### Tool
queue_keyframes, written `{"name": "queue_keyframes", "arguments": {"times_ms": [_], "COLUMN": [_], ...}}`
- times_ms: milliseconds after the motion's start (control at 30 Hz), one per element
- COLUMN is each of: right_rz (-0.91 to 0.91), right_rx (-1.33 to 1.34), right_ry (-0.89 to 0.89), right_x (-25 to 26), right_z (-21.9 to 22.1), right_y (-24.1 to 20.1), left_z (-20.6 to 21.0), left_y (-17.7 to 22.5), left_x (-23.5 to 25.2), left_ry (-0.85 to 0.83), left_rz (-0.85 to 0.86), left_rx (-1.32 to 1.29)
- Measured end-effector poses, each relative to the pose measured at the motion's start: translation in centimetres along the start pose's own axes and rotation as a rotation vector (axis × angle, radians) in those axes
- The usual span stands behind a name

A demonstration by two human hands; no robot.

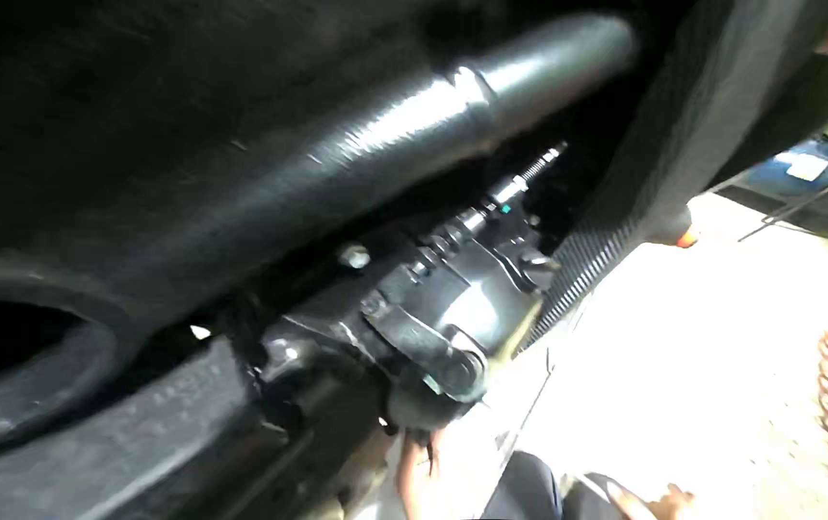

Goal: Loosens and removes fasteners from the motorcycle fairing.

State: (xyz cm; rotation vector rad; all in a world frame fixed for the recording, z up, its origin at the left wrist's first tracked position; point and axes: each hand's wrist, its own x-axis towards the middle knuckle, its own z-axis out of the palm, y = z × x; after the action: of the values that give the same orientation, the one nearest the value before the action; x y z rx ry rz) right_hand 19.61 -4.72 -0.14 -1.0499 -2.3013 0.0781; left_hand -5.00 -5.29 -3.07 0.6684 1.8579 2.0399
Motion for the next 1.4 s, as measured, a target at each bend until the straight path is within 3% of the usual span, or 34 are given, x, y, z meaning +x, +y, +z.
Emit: {"name": "queue_keyframes", "arguments": {"times_ms": [167,300,333,467,533,600,700,767,900,1133,1200,1267,1300,1367,1400], "right_rz": [0.171,0.390,0.494,1.080,1.209,1.043,0.312,-0.013,-0.125,-0.083,0.021,0.276,0.473,0.935,1.061], "right_rx": [0.196,0.588,0.724,1.311,1.549,1.389,0.308,-0.053,-0.050,0.015,0.073,0.317,0.557,1.298,1.511], "right_ry": [0.056,-0.006,-0.053,-0.168,-0.168,-0.079,0.122,0.135,0.119,0.153,0.190,0.150,0.076,-0.138,-0.161], "right_x": [-0.8,-0.8,-0.5,2.6,1.9,-0.8,-5.5,-5.9,-5.3,-4.3,-3.6,-3.1,-2.6,-1.3,-1.2], "right_z": [0.9,1.1,0.5,-2.2,-2.4,-2.2,-1.4,-1.5,-1.9,-0.8,-0.4,-0.1,-0.4,-1.6,-1.9], "right_y": [-0.8,-1.8,-2.5,-4.4,-3.8,-3.1,-1.0,0.1,1.0,0.7,-0.2,-1.5,-2.0,-1.7,-1.2], "left_z": [-1.8,0.6,1.4,3.8,4.2,4.4,4.7,5.3,5.9,6.0,6.1,6.0,6.0,6.0,6.0], "left_y": [2.5,3.9,4.2,5.7,5.2,4.8,4.7,5.0,5.9,5.6,5.6,5.4,5.3,5.0,5.0], "left_x": [-2.7,-6.4,-6.6,-6.4,-6.5,-6.6,-6.4,-6.3,-6.3,-6.1,-6.1,-6.0,-5.9,-5.5,-5.4], "left_ry": [-0.064,-0.530,-0.594,-0.559,-0.544,-0.520,-0.504,-0.486,-0.447,-0.422,-0.417,-0.418,-0.426,-0.423,-0.420], "left_rz": [-0.327,-0.704,-0.719,-0.705,-0.670,-0.659,-0.664,-0.669,-0.660,-0.631,-0.609,-0.595,-0.593,-0.595,-0.602], "left_rx": [-0.026,-0.369,-0.444,-0.407,-0.362,-0.296,-0.230,-0.219,-0.201,-0.186,-0.171,-0.179,-0.187,-0.220,-0.220]}}
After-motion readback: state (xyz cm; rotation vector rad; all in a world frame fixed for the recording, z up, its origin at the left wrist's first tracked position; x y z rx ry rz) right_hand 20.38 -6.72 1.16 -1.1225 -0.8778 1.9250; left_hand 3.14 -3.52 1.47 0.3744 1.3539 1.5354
